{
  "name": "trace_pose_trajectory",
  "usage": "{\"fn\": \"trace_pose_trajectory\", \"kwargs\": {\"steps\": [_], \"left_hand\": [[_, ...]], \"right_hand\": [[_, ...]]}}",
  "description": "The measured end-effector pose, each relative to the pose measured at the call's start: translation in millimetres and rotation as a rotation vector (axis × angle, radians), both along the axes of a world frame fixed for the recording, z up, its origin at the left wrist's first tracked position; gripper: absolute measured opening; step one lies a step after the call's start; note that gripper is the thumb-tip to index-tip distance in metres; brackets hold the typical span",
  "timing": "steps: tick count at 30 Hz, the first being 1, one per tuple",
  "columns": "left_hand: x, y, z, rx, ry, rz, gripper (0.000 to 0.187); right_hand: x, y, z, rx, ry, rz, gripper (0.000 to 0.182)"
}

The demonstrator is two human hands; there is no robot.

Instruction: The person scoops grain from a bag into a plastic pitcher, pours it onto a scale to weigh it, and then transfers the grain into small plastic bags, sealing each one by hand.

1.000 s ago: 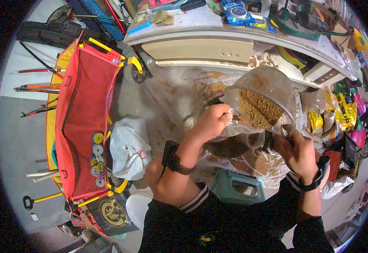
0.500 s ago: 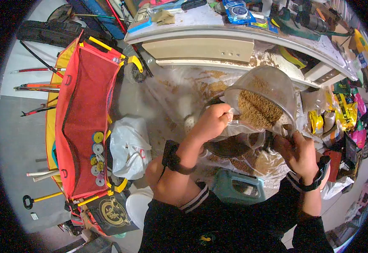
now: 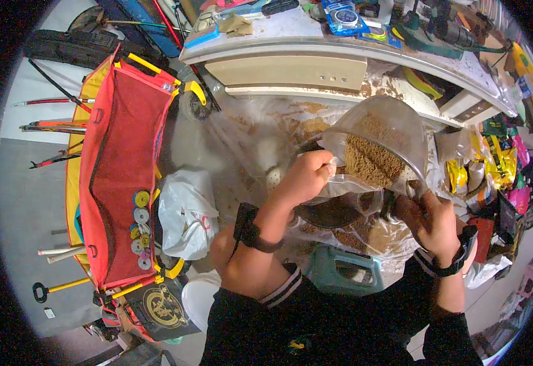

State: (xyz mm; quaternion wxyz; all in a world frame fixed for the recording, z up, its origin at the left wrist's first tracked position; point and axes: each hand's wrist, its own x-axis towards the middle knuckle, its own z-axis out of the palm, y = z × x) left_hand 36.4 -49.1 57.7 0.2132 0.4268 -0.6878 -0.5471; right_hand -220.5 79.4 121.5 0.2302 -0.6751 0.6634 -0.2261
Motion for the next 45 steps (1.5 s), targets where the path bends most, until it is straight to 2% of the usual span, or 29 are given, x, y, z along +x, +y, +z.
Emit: {"fn": "trace_pose_trajectory", "kwargs": {"steps": [23, 32, 35, 37, 39, 42, 43, 45], "left_hand": [[3, -1, -6, -0.065, -0.039, -0.049, 0.015], [2, 1, -2, -0.124, -0.026, 0.009, 0.014], [3, 1, 2, -0.017, -0.046, 0.003, 0.014], [5, 0, 0, -0.039, -0.050, -0.012, 0.013], [6, 0, -5, -0.061, -0.054, -0.027, 0.012], [7, 1, -8, -0.090, -0.035, -0.006, 0.012], [7, 1, -7, -0.030, -0.053, -0.019, 0.012], [8, 3, -6, 0.032, -0.071, -0.034, 0.012]], "right_hand": [[1, 1, -4, -0.006, -0.026, 0.005, 0.035], [0, 1, -2, 0.018, -0.011, 0.009, 0.034], [2, -1, 1, 0.047, -0.035, -0.004, 0.032], [3, -3, 2, 0.065, -0.040, -0.006, 0.030], [5, -5, -2, 0.178, -0.250, -0.103, 0.028], [4, -4, -12, 0.141, -0.402, -0.145, 0.027], [5, -4, -13, 0.140, -0.400, -0.145, 0.027], [9, -5, -11, 0.154, -0.579, -0.246, 0.028]]}}
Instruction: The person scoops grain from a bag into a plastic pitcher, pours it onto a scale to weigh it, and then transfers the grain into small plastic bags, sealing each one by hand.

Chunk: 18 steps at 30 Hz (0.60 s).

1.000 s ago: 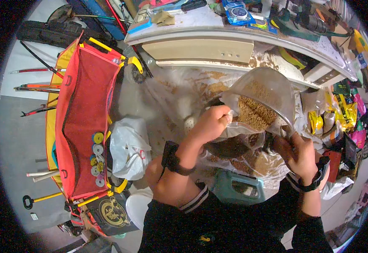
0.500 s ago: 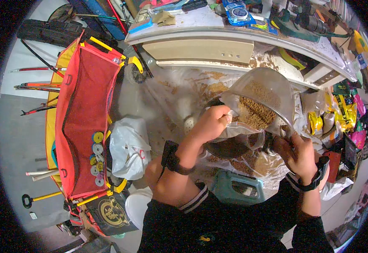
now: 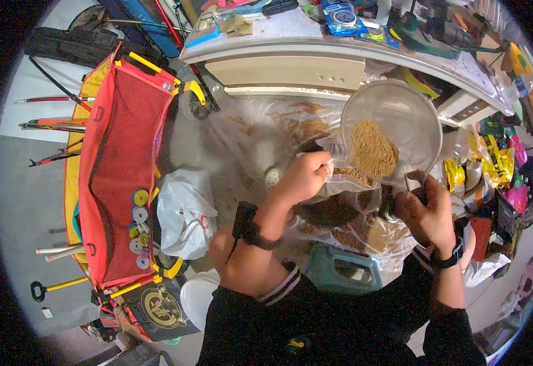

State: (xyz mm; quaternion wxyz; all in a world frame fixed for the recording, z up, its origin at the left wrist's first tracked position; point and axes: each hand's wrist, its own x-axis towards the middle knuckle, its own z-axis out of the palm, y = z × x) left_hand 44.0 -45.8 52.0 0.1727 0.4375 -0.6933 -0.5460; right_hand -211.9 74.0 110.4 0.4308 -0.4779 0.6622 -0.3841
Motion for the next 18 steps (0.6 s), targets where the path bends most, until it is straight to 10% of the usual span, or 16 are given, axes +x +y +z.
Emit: {"fn": "trace_pose_trajectory", "kwargs": {"steps": [18], "left_hand": [[-25, 33, -101, -0.183, -0.357, -0.017, 0.011]], "right_hand": [[-3, -5, 16, -0.098, -0.037, -0.112, 0.029]]}}
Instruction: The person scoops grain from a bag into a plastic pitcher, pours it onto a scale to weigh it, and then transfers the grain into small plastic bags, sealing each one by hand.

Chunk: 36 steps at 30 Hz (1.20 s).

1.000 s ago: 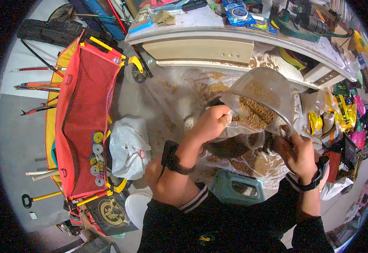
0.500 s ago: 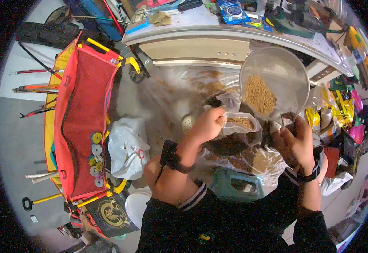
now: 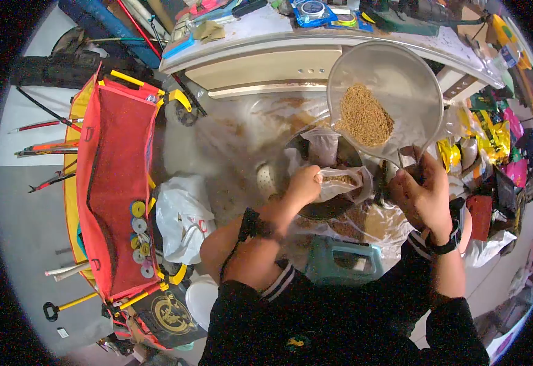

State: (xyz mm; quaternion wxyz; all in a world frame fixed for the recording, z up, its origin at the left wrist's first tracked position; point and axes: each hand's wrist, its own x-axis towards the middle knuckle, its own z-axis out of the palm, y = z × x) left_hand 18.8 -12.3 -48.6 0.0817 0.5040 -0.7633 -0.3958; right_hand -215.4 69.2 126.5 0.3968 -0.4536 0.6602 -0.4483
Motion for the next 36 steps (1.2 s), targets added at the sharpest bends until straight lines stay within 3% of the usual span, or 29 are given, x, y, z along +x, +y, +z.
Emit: {"fn": "trace_pose_trajectory", "kwargs": {"steps": [2, 6, 8, 10, 14, 16, 19, 24, 26, 29, 31, 35, 36], "left_hand": [[-7, -3, -11, 0.005, 0.004, 0.063, 0.009], [-22, -9, -63, -0.052, 0.116, 0.109, 0.010], [-30, -14, -78, 0.171, 0.276, 0.157, 0.011], [-41, -18, -87, 0.132, 0.235, 0.141, 0.011], [-58, -5, -85, 0.055, 0.263, 0.078, 0.016], [-59, 11, -90, 0.145, 0.252, 0.037, 0.015], [-55, 35, -103, 0.297, 0.346, 0.175, 0.013], [-24, 64, -100, 0.173, 0.356, 0.314, 0.014], [-14, 70, -103, 0.167, 0.333, 0.299, 0.009], [0, 85, -129, 0.183, 0.284, 0.452, 0.012], [15, 90, -153, 0.018, 0.135, 0.476, 0.014], [42, 87, -208, 0.008, -0.060, 0.454, 0.016], [37, 80, -192, 0.008, -0.058, 0.455, 0.016]], "right_hand": [[-2, 0, -1, -0.058, -0.003, -0.010, 0.030], [-5, 0, 4, 0.065, -0.094, -0.010, 0.032], [-6, -1, 7, 0.094, -0.094, -0.019, 0.033], [-7, 0, 7, 0.127, -0.045, -0.024, 0.034], [-6, 0, 2, 0.053, -0.072, -0.052, 0.034], [-8, 0, 2, 0.080, -0.060, -0.044, 0.034], [-7, 0, 4, 0.105, -0.082, -0.031, 0.035], [-4, 1, -5, 0.070, -0.150, -0.028, 0.036], [-3, 1, -7, 0.084, -0.156, -0.018, 0.035], [-1, 1, -8, 0.032, -0.138, -0.041, 0.035], [1, -2, 0, 0.114, -0.172, 0.002, 0.036], [3, -3, -2, 0.120, -0.121, 0.021, 0.037], [3, -3, -4, 0.097, -0.143, 0.013, 0.036]]}}
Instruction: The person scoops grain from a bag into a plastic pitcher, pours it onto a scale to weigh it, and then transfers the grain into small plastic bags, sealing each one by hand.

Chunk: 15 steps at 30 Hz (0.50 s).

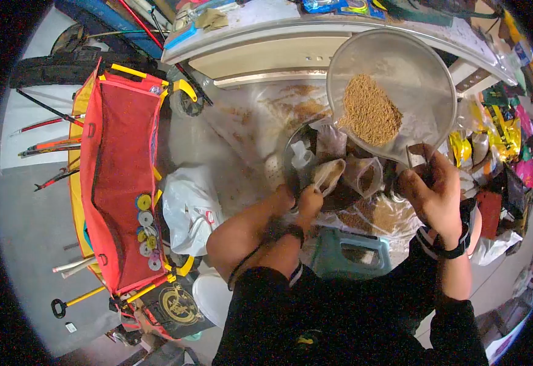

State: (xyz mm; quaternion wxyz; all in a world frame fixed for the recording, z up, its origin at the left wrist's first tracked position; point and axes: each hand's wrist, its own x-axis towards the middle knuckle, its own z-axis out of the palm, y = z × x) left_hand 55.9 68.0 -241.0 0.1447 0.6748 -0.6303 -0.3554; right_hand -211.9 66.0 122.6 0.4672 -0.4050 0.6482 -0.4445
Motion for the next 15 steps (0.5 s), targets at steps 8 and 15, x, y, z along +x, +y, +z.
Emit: {"fn": "trace_pose_trajectory", "kwargs": {"steps": [8, 15], "left_hand": [[-36, -27, 57, 0.253, -0.060, -0.280, 0.019], [-40, -41, 62, 0.317, -0.075, -0.334, 0.027]], "right_hand": [[2, -1, -6, 0.011, 0.032, -0.020, 0.036], [3, 0, -2, 0.025, 0.068, -0.027, 0.036]]}}
